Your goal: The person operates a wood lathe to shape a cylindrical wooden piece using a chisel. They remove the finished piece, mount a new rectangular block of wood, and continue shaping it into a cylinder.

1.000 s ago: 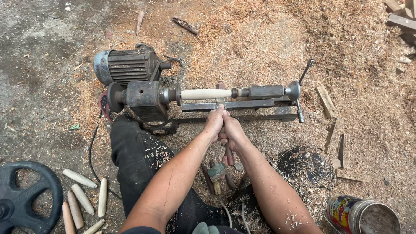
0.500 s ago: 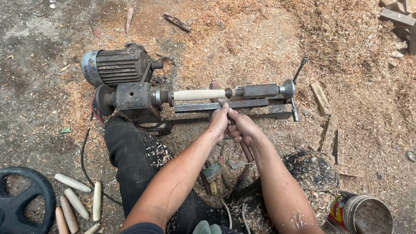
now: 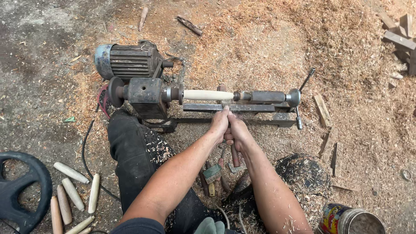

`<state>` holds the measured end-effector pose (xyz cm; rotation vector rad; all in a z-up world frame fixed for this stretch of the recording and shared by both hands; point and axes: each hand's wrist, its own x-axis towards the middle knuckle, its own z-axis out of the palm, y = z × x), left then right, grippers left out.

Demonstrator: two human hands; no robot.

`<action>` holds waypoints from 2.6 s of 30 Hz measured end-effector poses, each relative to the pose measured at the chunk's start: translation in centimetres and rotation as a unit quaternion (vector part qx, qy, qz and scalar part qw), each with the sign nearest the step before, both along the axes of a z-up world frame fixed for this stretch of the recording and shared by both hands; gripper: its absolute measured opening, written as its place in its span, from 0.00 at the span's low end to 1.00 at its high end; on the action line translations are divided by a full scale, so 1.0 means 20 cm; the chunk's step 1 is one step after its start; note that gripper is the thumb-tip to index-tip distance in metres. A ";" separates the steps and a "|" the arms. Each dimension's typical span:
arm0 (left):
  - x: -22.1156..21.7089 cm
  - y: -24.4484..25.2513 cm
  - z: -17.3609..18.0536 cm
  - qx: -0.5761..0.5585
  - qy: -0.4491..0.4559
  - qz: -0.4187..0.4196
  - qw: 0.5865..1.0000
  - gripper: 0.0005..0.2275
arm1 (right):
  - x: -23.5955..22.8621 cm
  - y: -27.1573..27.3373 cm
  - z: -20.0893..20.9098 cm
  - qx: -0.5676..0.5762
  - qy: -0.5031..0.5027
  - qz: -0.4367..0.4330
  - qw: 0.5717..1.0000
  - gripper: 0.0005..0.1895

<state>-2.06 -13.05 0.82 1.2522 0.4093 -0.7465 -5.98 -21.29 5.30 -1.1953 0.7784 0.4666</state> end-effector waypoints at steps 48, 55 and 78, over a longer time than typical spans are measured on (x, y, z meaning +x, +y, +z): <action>0.08 0.50 -0.16 -0.004 -0.035 0.068 0.997 0.22 | 0.06 0.56 -0.09 0.016 -0.055 0.021 0.998 0.26; 0.10 0.60 -0.09 0.023 -0.018 0.045 0.999 0.22 | 0.08 0.66 -0.12 0.050 -0.054 -0.008 0.997 0.24; 0.12 0.65 -0.10 0.046 -0.034 0.032 0.998 0.21 | 0.06 0.75 -0.07 0.039 -0.065 -0.060 0.995 0.23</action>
